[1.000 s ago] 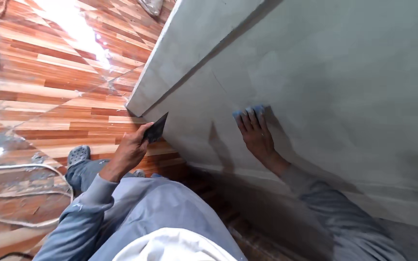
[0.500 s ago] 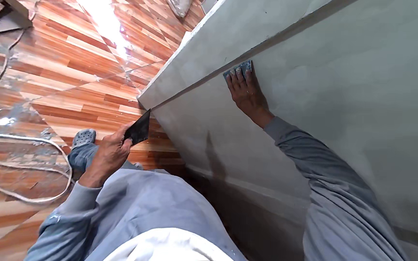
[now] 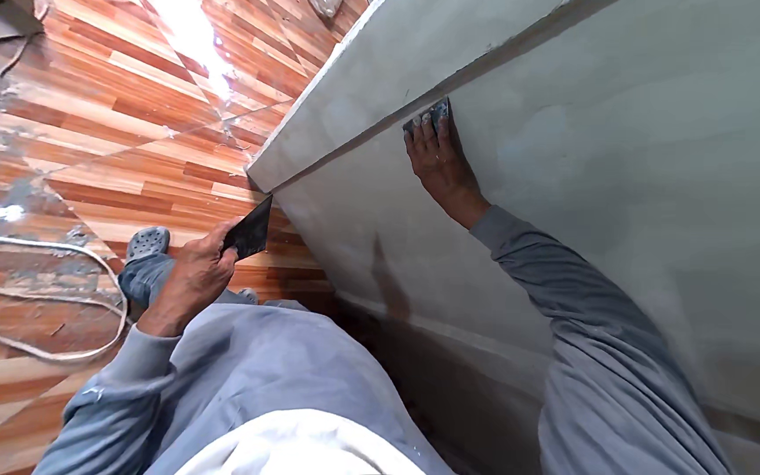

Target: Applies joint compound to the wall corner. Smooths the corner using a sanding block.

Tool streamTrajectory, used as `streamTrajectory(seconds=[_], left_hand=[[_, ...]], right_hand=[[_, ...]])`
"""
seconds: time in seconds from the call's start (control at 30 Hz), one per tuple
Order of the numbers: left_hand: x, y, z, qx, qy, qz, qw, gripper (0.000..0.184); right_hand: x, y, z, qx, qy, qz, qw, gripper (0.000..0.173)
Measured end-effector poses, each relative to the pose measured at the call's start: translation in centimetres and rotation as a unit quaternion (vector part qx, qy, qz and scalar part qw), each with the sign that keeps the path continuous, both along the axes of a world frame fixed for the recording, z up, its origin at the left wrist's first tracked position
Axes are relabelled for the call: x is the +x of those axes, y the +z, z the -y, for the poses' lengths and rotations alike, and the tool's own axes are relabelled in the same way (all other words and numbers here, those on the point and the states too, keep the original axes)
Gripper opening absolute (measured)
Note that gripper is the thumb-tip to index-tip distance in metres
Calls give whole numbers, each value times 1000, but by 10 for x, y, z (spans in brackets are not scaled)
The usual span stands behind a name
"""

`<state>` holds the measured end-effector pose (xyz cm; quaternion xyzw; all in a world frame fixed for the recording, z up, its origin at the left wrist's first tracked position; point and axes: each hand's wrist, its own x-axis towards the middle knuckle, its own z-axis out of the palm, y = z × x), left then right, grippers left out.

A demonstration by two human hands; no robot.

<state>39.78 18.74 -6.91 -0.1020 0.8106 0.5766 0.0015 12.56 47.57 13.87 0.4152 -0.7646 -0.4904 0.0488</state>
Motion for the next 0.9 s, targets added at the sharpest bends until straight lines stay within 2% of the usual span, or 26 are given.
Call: streamTrajectory(seconds=[0.3,0.53,0.83,0.9], left_hand=[[-12,9,-7,-3,-29,-4,1000,45],[-19,15,-17,-10,-58,-16,998,45],[-21,17,-34,-5,-101,-34,994,48],[-22,20,-37,18,-113,-42,993,46]], right_hand=[[59,-19,-87,-38,-7,-9,999,47],[95,-20,-141,-64,10,-26,998,46],[152,-20,-200,-81,-47,-32,995,49],[173,-20,-208,-55,-109,-14,992,50]])
